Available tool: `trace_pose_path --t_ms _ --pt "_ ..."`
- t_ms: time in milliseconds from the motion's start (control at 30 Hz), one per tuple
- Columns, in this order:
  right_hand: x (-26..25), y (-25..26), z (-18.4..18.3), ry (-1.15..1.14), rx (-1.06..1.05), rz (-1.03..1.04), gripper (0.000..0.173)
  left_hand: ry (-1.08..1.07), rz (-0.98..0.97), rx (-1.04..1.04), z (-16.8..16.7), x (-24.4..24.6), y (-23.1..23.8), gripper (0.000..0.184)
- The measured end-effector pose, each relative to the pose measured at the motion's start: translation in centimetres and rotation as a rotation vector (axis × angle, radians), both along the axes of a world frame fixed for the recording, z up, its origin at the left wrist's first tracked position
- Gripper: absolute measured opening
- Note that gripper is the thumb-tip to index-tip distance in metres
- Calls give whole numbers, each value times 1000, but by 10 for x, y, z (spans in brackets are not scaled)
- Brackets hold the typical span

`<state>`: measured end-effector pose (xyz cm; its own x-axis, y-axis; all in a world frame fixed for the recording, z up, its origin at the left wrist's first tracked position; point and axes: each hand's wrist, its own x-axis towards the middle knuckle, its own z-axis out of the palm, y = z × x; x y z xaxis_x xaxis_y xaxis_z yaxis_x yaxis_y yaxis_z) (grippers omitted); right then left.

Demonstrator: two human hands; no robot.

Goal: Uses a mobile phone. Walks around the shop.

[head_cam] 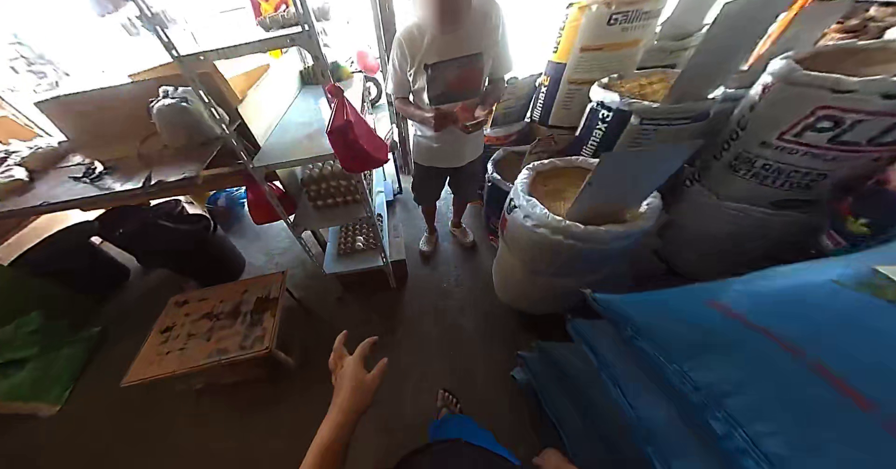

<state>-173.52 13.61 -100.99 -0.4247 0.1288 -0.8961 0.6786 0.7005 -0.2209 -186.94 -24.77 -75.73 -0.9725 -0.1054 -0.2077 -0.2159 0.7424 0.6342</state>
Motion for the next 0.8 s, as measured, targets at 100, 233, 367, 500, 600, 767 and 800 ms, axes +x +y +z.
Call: trace_pose_path --t_ms 100,233,367,500,600,767,800 --pt "-120 1 -46 89 -6 19 52 -31 52 12 3 -67 -4 48" --pt "-276 -44 51 289 -268 -330 49 281 8 89 29 -151 6 56" --pt "-387 -95 109 331 -389 -365 45 120 -18 254 31 -223 17 61" --pt "-433 -114 75 324 -266 -23 44 -105 -132 348 9 -293 32 62" --pt "-417 -106 40 232 -217 112 46 -124 -354 302 5 -337 46 60" --pt "-353 -55 -2 -18 -52 -202 50 -282 -845 186 -7 -402 75 50" --pt "-344 -47 -4 -39 -27 -335 51 -328 -941 126 -12 -414 83 49"
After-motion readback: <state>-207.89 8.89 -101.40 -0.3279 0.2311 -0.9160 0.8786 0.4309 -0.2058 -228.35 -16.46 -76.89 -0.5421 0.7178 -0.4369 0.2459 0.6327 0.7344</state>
